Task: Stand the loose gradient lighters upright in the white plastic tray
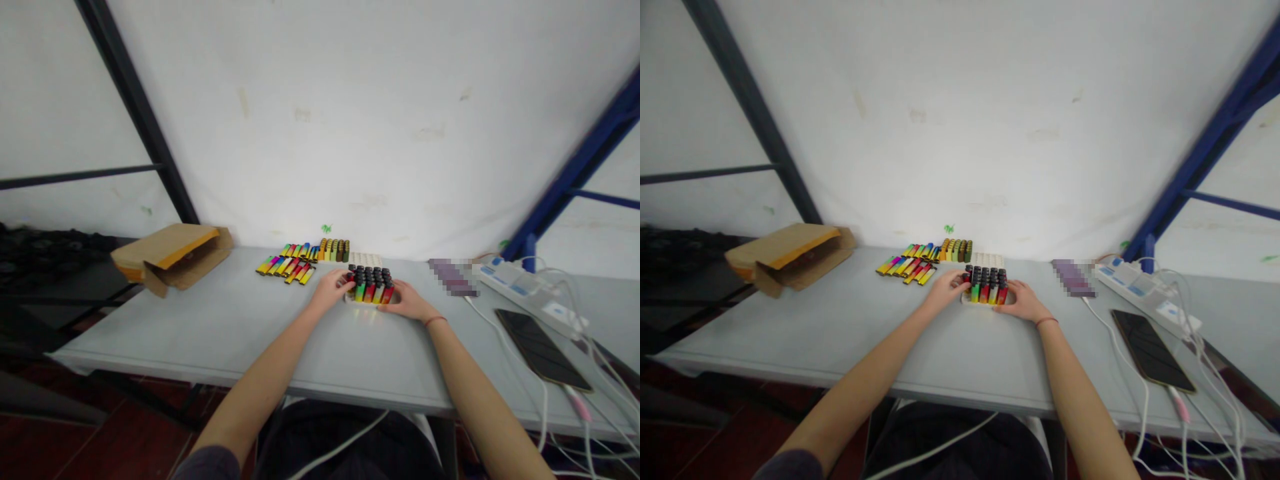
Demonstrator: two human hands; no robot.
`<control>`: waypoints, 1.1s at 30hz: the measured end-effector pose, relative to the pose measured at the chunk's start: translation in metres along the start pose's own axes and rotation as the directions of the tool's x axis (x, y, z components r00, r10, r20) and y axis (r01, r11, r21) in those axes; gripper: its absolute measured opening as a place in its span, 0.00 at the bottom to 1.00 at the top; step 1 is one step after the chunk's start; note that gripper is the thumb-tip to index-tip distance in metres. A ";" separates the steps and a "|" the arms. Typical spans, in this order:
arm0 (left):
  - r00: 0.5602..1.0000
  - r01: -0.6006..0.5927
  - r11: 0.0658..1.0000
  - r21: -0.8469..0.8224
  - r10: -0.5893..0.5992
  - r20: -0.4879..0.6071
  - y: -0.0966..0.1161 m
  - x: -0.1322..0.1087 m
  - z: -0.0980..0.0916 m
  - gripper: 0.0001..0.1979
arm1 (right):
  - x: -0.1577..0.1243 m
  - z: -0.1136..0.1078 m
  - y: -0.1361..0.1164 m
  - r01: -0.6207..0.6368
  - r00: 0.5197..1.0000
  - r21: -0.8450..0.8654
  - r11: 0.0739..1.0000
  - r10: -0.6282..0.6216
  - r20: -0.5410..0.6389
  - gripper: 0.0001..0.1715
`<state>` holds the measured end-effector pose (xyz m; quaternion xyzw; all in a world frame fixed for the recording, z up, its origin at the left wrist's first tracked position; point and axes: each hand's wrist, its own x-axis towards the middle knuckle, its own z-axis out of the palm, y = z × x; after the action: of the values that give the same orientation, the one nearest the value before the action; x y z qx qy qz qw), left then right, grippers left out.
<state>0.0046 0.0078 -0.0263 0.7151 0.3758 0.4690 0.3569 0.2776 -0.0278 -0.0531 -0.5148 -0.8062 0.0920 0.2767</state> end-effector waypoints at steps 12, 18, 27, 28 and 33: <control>0.894 0.402 0.621 0.673 -0.107 -0.436 0.001 0.000 -0.026 0.16 | -0.001 0.001 0.003 -0.018 1.000 -0.001 1.000 0.018 0.000 0.42; 0.927 0.371 0.449 0.813 -0.129 -0.351 -0.011 0.001 -0.034 0.16 | 0.000 0.001 0.005 -0.013 1.000 -0.008 1.000 0.013 0.012 0.41; 0.973 0.200 0.520 0.831 -0.205 -0.106 0.003 -0.004 -0.018 0.13 | -0.001 -0.002 -0.005 -0.010 1.000 0.013 1.000 0.010 0.015 0.40; 0.970 0.205 0.539 0.817 -0.221 -0.097 0.003 -0.004 -0.018 0.12 | -0.001 -0.002 -0.005 -0.014 1.000 0.009 1.000 0.014 0.015 0.40; 0.954 0.298 0.796 0.527 -0.232 -0.189 0.000 0.000 -0.012 0.05 | -0.001 -0.003 -0.004 -0.014 0.999 0.000 1.000 0.014 0.040 0.42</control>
<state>-0.0070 0.0095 -0.0222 0.6994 0.6108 0.3266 0.1765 0.2761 -0.0307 -0.0491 -0.5183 -0.8080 0.1044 0.2599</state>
